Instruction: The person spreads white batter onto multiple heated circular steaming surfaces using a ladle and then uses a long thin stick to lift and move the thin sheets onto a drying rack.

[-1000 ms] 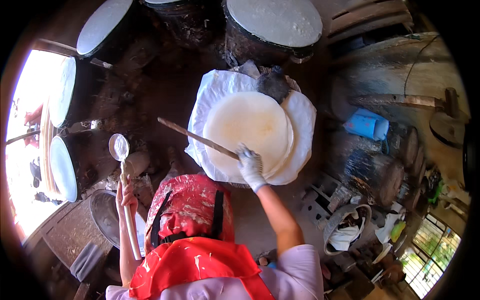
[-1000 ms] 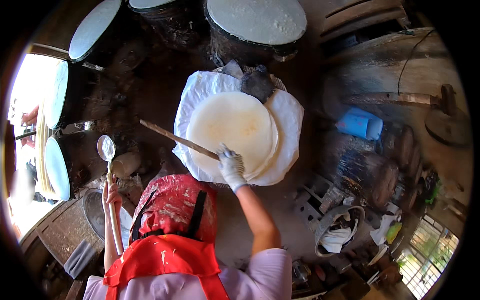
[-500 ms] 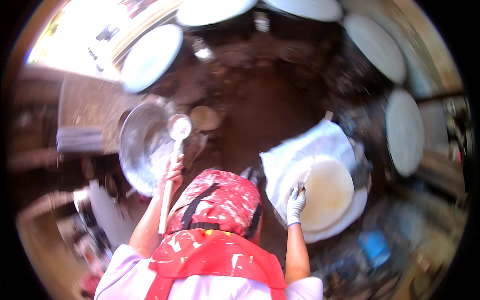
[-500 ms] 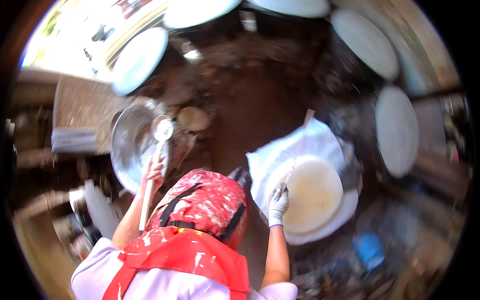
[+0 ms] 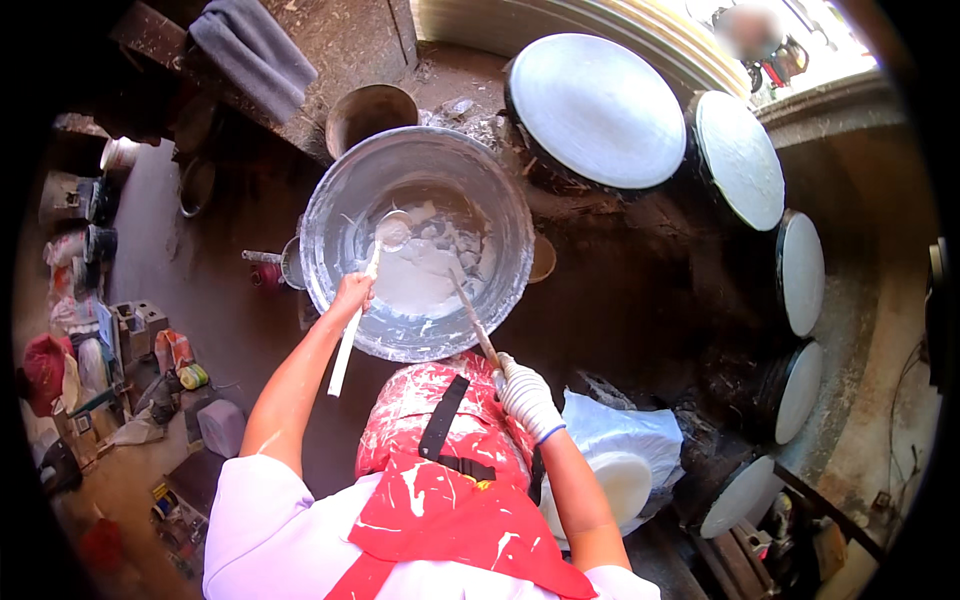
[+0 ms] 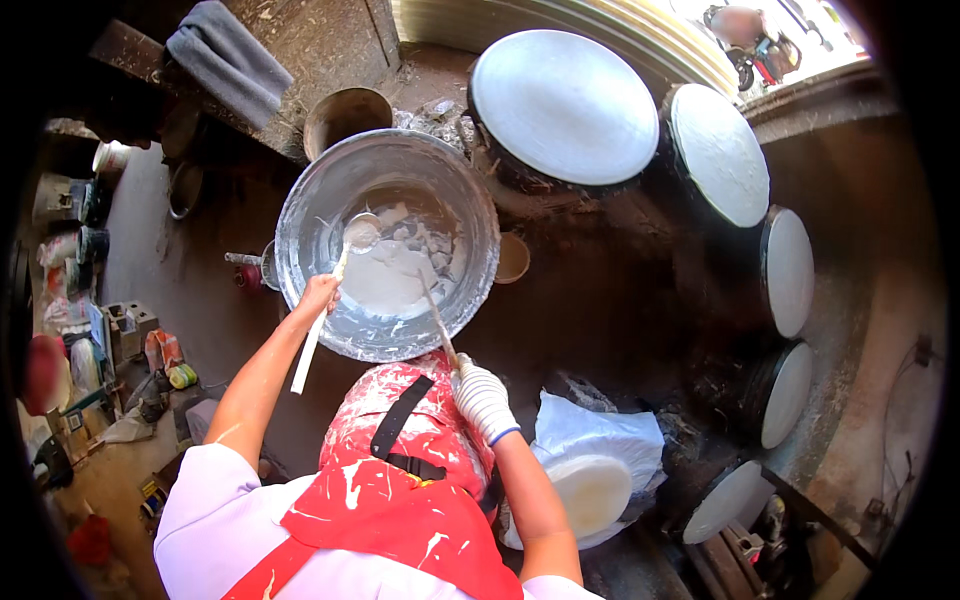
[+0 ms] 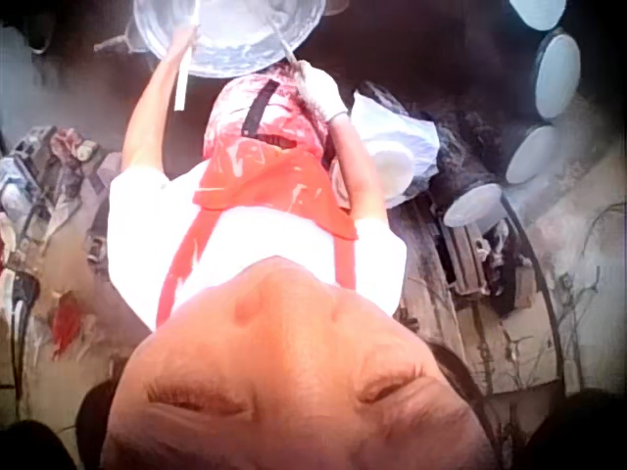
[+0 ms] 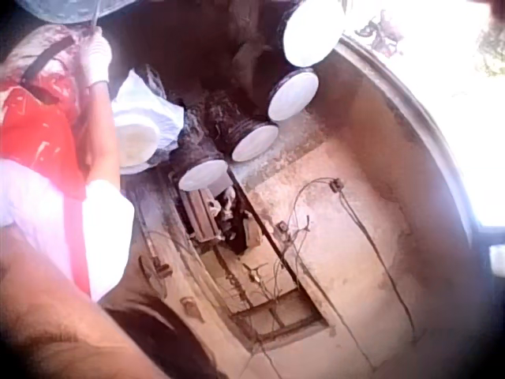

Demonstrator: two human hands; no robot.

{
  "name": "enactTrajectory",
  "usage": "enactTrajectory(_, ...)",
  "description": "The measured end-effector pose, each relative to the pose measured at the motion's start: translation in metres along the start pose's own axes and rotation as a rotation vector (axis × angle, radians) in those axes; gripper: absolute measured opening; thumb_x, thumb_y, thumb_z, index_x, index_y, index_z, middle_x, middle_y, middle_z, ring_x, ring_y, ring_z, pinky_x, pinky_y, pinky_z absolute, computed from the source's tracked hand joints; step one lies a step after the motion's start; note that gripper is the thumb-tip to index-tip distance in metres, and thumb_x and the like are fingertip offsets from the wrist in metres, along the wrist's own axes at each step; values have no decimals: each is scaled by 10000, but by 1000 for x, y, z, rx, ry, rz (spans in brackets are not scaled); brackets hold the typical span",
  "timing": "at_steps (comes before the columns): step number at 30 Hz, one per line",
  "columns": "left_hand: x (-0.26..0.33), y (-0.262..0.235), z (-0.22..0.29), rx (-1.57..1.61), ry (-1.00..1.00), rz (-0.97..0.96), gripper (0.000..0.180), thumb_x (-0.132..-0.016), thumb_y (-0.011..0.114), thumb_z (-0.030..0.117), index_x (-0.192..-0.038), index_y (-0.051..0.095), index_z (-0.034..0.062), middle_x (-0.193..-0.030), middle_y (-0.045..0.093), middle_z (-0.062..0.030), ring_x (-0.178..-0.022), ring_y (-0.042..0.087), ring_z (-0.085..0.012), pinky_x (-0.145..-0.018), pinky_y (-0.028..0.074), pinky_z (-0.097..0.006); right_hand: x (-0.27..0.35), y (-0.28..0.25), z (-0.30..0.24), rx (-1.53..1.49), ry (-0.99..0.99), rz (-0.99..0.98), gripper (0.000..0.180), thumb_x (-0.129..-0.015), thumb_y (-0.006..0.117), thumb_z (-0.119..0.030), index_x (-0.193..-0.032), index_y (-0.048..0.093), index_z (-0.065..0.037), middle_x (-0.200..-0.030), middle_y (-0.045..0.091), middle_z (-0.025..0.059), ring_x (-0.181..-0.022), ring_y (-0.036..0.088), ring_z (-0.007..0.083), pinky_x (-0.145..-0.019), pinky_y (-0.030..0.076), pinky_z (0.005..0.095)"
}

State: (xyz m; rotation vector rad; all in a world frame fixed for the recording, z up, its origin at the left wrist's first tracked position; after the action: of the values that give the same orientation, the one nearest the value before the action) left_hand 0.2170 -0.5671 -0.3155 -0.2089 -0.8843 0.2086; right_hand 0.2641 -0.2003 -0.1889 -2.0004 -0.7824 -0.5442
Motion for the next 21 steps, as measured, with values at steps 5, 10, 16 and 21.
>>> enactTrajectory(5, -85, -21, -52, -543, 186, 222, 321, -825, 526, 275, -733, 610, -21, -600, 612, -167, -494, 606, -269, -519, 490, -392, -51, -4, -51, 90, 75, -93, 303, -859, 476, -225, -1069, 574, -29, -781, 622, 227, -728, 612, 369, -653, 472, 450)
enactTrajectory(10, -58, 30, -21, -237, -114, -11, 317, -821, 520, 268, -814, 618, -33, -703, 624, -235, -666, 627, -385, -630, 498, -429, -90, 18, -84, -185, 74, -46, 267, -845, 495, -184, -1032, 598, -25, -858, 624, 236, -811, 606, 379, -740, 474, 437)
enactTrajectory(16, -68, -13, -26, -403, 257, 391, 287, -823, 518, 222, -811, 606, -52, -636, 605, -220, -561, 633, -315, -590, 488, -430, -77, -12, -81, -196, 221, -90, 281, -876, 482, -179, -1094, 569, -24, -748, 615, 184, -610, 608, 268, -571, 476, 380)
enactTrajectory(21, -62, 38, -21, -263, -41, 63, 305, -816, 515, 238, -741, 603, -43, -558, 582, -181, -538, 622, -304, -556, 481, -421, -102, 25, -91, -269, -15, -31, 276, -894, 482, -174, -1107, 566, -19, -618, 587, 102, -459, 555, 170, -440, 438, 333)
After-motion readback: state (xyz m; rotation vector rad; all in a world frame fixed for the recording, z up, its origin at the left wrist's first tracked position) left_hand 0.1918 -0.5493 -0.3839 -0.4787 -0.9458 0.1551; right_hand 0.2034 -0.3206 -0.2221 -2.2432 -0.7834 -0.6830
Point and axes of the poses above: each hand's wrist, its own x-axis away from the middle knuckle, its own y-axis out of the palm, z = x × y, the point moved 1 cm from there along -x, towards the middle knuckle
